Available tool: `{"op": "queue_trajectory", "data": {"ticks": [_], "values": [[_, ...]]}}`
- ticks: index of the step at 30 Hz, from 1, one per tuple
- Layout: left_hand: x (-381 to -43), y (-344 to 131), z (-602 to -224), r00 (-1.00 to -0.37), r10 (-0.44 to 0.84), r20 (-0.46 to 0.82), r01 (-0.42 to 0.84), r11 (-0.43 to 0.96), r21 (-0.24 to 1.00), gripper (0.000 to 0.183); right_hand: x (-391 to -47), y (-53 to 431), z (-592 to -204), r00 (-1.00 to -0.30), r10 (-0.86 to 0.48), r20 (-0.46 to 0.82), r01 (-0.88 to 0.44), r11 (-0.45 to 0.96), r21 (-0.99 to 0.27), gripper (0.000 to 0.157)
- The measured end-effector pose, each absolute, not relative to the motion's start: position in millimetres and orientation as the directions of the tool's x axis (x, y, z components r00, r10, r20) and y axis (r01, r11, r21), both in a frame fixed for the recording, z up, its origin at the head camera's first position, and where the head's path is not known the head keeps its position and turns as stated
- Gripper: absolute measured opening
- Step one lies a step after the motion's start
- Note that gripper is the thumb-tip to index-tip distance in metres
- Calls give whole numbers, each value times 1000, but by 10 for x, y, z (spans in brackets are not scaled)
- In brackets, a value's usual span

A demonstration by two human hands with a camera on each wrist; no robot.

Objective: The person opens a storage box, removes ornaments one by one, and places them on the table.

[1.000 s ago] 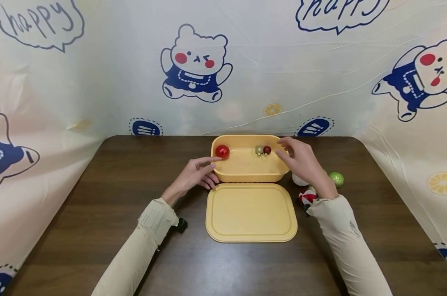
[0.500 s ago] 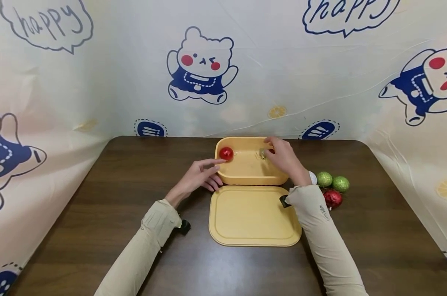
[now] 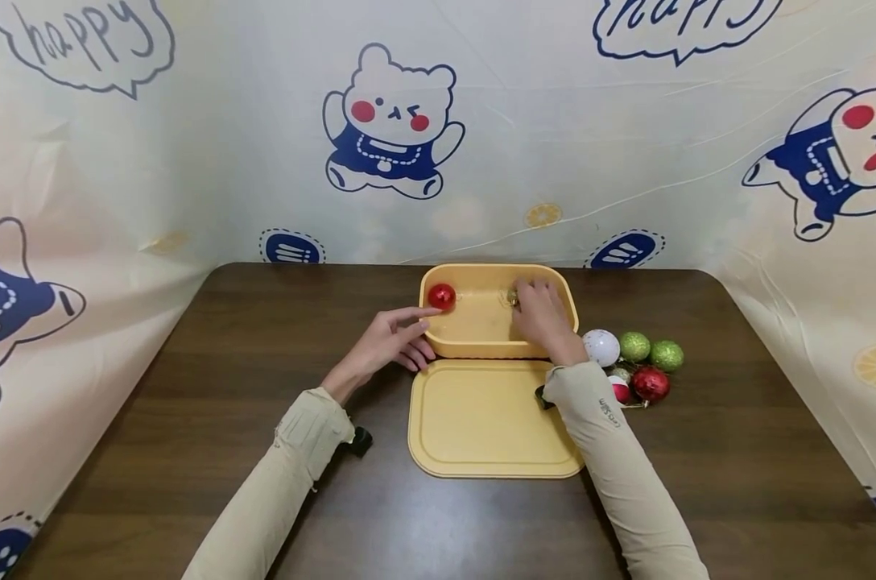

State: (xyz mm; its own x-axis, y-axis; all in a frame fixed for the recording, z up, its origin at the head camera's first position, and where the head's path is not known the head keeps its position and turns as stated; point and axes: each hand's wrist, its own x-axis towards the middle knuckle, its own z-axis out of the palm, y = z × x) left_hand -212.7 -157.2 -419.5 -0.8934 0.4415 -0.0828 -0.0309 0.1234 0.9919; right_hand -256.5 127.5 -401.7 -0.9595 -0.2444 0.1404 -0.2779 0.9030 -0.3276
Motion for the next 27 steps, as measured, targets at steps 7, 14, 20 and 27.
{"op": "queue_trajectory", "data": {"ticks": [7,14,20,27], "values": [[-2137,-1575,-4190,-894,440,-83,-28,130,991,42,-2579,1280,-4030,-958,-262,120,-288,867,-407,36],[-2140,-1565,-4198,-893,442,-90,-30,139,990,42,-2579,1309,-4012,-961,-260,91,-269,818,-508,44],[-2148,-1564,-4196,-895,437,-90,-30,144,989,41,-2592,1337,-3932,-953,-245,176,-302,784,-543,25],[-2155,-1565,-4211,-895,437,-92,-32,143,989,40,-2574,1381,-3824,-931,-268,246,-361,760,-540,9]]}}
